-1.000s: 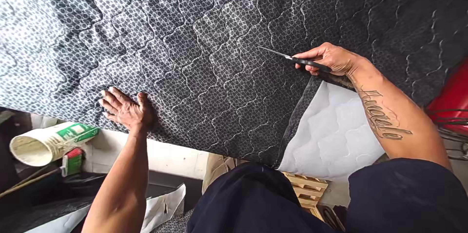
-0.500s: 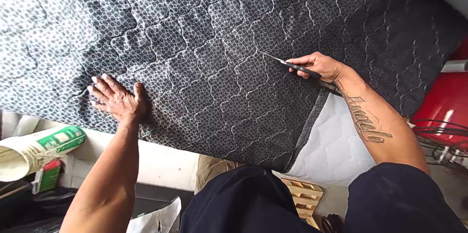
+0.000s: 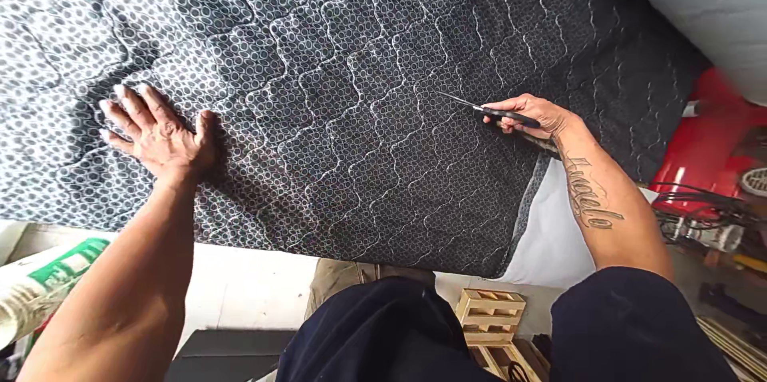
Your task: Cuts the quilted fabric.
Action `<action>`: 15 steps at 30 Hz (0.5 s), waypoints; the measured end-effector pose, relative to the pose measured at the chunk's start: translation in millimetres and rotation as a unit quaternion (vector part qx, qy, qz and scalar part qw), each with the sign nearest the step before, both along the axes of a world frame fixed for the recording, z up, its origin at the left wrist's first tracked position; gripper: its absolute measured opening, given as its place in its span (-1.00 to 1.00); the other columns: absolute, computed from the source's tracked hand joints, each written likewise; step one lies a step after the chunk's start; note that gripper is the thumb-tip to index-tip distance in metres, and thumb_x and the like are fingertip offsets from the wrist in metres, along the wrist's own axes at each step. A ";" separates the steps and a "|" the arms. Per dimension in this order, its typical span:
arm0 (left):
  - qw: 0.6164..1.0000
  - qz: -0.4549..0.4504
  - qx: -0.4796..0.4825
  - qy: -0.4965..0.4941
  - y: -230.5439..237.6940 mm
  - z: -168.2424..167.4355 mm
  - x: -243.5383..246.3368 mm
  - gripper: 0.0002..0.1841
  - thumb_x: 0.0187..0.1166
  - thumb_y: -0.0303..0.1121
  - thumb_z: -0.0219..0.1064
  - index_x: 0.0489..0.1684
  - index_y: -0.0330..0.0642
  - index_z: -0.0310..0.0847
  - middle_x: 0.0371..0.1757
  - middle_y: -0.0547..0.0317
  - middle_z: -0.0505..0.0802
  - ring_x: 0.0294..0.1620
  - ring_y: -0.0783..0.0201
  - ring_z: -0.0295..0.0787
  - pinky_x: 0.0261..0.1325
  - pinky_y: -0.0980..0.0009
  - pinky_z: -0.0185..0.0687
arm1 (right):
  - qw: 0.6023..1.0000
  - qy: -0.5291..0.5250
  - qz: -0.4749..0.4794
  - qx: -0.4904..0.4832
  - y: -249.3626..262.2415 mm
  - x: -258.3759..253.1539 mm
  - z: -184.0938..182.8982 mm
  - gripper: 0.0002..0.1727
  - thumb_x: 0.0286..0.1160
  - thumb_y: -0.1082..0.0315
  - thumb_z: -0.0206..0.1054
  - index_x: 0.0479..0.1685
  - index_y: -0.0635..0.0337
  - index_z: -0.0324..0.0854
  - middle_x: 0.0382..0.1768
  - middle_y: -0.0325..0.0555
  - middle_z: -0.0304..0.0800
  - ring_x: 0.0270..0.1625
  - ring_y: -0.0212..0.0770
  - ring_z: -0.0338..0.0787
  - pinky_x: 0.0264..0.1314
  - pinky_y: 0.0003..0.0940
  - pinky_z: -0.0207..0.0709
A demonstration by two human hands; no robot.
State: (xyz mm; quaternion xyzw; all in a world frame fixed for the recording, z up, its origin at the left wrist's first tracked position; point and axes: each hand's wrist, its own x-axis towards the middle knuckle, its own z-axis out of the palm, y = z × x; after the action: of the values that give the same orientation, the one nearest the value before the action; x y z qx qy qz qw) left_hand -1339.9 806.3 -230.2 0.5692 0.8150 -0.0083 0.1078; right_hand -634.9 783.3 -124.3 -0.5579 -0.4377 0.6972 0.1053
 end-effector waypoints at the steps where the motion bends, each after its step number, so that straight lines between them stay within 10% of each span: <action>1: 1.000 -0.001 -0.002 -0.004 4.6 1.1 -3.3 0.21 0.32 0.68 -0.29 0.97 0.06 -0.38 0.96 -0.08 -0.21 0.94 -0.28 -0.45 0.64 -0.62 -0.39 | 1.000 0.006 0.005 0.000 4.6 -7.2 0.1 -0.45 0.43 0.22 0.33 0.49 0.06 0.66 0.00 -0.21 0.88 -0.40 -0.54 0.66 -0.41 -0.67 0.50; 15: 1.000 0.009 0.011 0.003 45.7 -6.3 -45.2 0.21 0.30 0.69 -0.32 0.97 0.08 -0.37 0.96 -0.07 -0.17 0.94 -0.25 -0.43 0.67 -0.60 -0.45 | 0.999 0.029 0.020 -0.016 46.2 -74.4 -3.9 -0.40 0.35 0.36 0.39 0.51 0.14 0.63 -0.02 -0.15 0.86 -0.43 -0.48 0.68 -0.38 -0.65 0.58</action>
State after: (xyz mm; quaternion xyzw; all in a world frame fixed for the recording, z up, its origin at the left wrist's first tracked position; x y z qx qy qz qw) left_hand -1385.1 852.0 -236.5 0.5626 0.8207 -0.0004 0.0994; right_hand -709.3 829.5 -128.2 -0.5303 -0.4344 0.7219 0.0946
